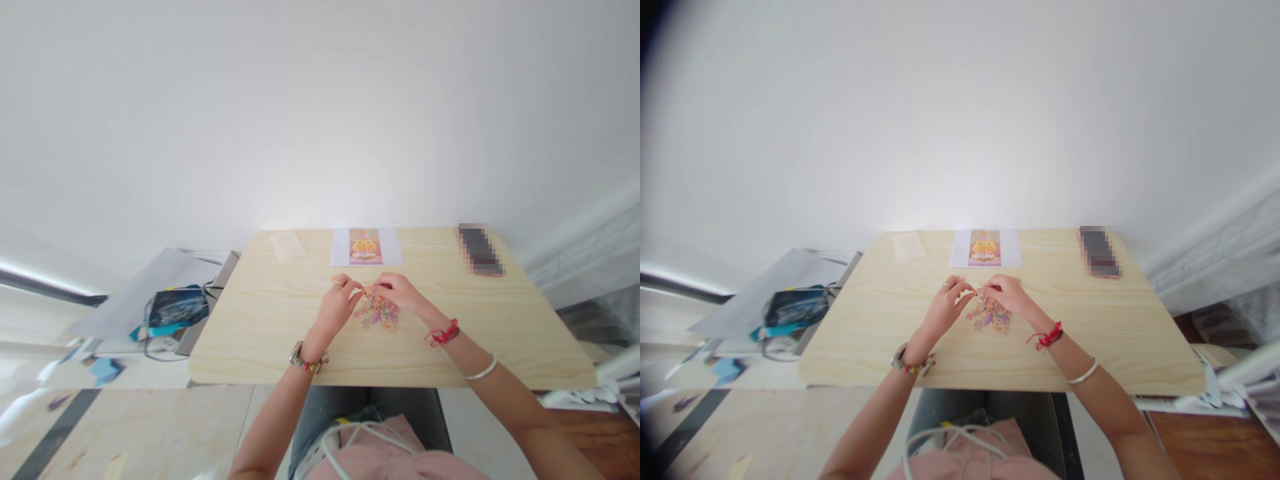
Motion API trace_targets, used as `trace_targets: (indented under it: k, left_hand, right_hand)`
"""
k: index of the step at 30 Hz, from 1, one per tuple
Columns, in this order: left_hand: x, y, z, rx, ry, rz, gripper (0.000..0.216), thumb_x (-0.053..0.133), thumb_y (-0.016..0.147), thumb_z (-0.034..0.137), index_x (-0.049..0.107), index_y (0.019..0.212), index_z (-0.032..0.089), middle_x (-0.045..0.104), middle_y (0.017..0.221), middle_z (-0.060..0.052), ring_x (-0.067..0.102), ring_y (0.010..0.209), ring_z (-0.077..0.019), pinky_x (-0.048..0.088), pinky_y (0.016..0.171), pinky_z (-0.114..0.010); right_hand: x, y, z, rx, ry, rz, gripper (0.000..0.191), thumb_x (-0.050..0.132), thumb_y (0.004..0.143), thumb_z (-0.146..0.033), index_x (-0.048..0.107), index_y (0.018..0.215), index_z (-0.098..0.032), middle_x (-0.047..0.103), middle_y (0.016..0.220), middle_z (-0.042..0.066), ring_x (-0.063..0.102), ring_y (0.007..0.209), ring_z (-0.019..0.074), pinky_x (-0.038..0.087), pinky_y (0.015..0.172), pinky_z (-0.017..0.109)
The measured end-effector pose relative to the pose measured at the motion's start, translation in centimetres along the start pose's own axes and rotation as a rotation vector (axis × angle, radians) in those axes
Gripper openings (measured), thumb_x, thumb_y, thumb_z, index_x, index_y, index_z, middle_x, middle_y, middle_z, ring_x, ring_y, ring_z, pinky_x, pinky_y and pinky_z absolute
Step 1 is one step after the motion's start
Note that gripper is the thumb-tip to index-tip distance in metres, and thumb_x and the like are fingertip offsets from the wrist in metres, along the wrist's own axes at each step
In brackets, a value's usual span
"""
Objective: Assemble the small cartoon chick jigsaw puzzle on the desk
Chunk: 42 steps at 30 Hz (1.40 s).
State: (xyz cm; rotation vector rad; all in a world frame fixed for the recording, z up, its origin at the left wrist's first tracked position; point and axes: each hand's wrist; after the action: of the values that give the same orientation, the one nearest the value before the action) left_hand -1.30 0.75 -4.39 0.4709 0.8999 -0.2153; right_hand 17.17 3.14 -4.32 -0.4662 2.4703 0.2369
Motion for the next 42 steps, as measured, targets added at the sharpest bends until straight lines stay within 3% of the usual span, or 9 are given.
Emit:
trace_targets:
  k: [6,11,18,24,29,35,42]
  left_hand:
    - [0.3,0.0,0.2,0.019,0.062,-0.059,0.017,0.046,0.084,0.028,0.056,0.095,0.019,0.050,0.092,-0.004,0.053,0.083,-0.0139,0.045,0.076,-0.026]
    - [-0.4,-0.5,-0.4,0.010,0.044,-0.013,0.014,0.048,0.083,0.025,0.058,0.091,0.020,0.050,0.090,-0.004,0.053,0.088,-0.0141,0.044,0.079,-0.026]
    - [-2.2,-0.5,-3.3,-0.098,0.139,-0.015,0.014,0.052,0.081,0.024,0.059,0.092,0.021,0.052,0.088,-0.003,0.054,0.081,-0.0136,0.045,0.073,-0.025]
    - [-2.2,0.1,-5.8,-0.185,0.265,-0.084,0.013,0.054,0.079,0.022,0.059,0.091,0.021,0.051,0.090,-0.003,0.055,0.083,-0.0139,0.044,0.074,-0.026]
    - [-1.4,0.1,-6.1,-0.236,0.305,-0.136,0.011,0.052,0.080,0.022,0.059,0.088,0.021,0.051,0.092,-0.003,0.055,0.082,-0.0134,0.044,0.073,-0.024]
    - [-1.0,-0.7,-5.3,-0.248,0.271,-0.098,0.016,0.047,0.081,0.019,0.057,0.094,0.019,0.051,0.093,-0.004,0.055,0.081,-0.0140,0.045,0.073,-0.025]
    - [0.7,0.6,-2.6,-0.171,0.191,-0.161,0.019,0.050,0.080,0.018,0.057,0.097,0.020,0.050,0.101,-0.005,0.055,0.087,-0.0150,0.045,0.076,-0.027]
  right_hand:
    - [0.1,-1.0,0.2,0.063,0.090,0.037,0.021,0.051,0.077,-0.030,0.063,0.073,-0.013,0.059,0.065,0.002,0.053,0.059,0.0119,0.040,0.054,0.022]
    - [0.5,-0.9,-0.5,-0.170,-0.053,0.069,0.017,0.056,0.077,-0.026,0.062,0.088,-0.015,0.056,0.078,0.003,0.050,0.064,0.0104,0.040,0.059,0.022]
    - [2.4,2.7,-1.7,-0.374,-0.351,-0.036,0.015,0.051,0.083,-0.025,0.060,0.091,-0.016,0.054,0.085,0.005,0.051,0.076,0.0137,0.039,0.069,0.026]
    - [4.8,6.1,-1.6,-0.365,-0.586,-0.105,0.018,0.048,0.084,-0.023,0.062,0.082,-0.012,0.053,0.080,0.007,0.051,0.074,0.0148,0.037,0.068,0.026]
    - [6.0,6.2,-1.7,-0.349,-0.662,-0.108,0.016,0.047,0.084,-0.020,0.061,0.087,-0.013,0.054,0.081,0.007,0.050,0.077,0.0159,0.036,0.070,0.027]
    - [3.3,3.9,-0.7,-0.291,-0.536,-0.008,0.015,0.048,0.083,-0.018,0.060,0.090,-0.014,0.053,0.089,0.007,0.051,0.079,0.0150,0.038,0.071,0.026]
    - [0.2,2.3,1.7,-0.161,-0.475,-0.036,0.012,0.051,0.078,-0.012,0.062,0.081,-0.014,0.054,0.089,0.008,0.052,0.083,0.0165,0.040,0.076,0.028]
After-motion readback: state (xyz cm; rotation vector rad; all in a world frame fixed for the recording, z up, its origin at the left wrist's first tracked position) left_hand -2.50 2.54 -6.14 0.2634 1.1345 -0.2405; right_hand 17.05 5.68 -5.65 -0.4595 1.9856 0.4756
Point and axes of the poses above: each hand's wrist, its own y-axis towards the middle knuckle, its own x-axis out of the palm, z = x × y
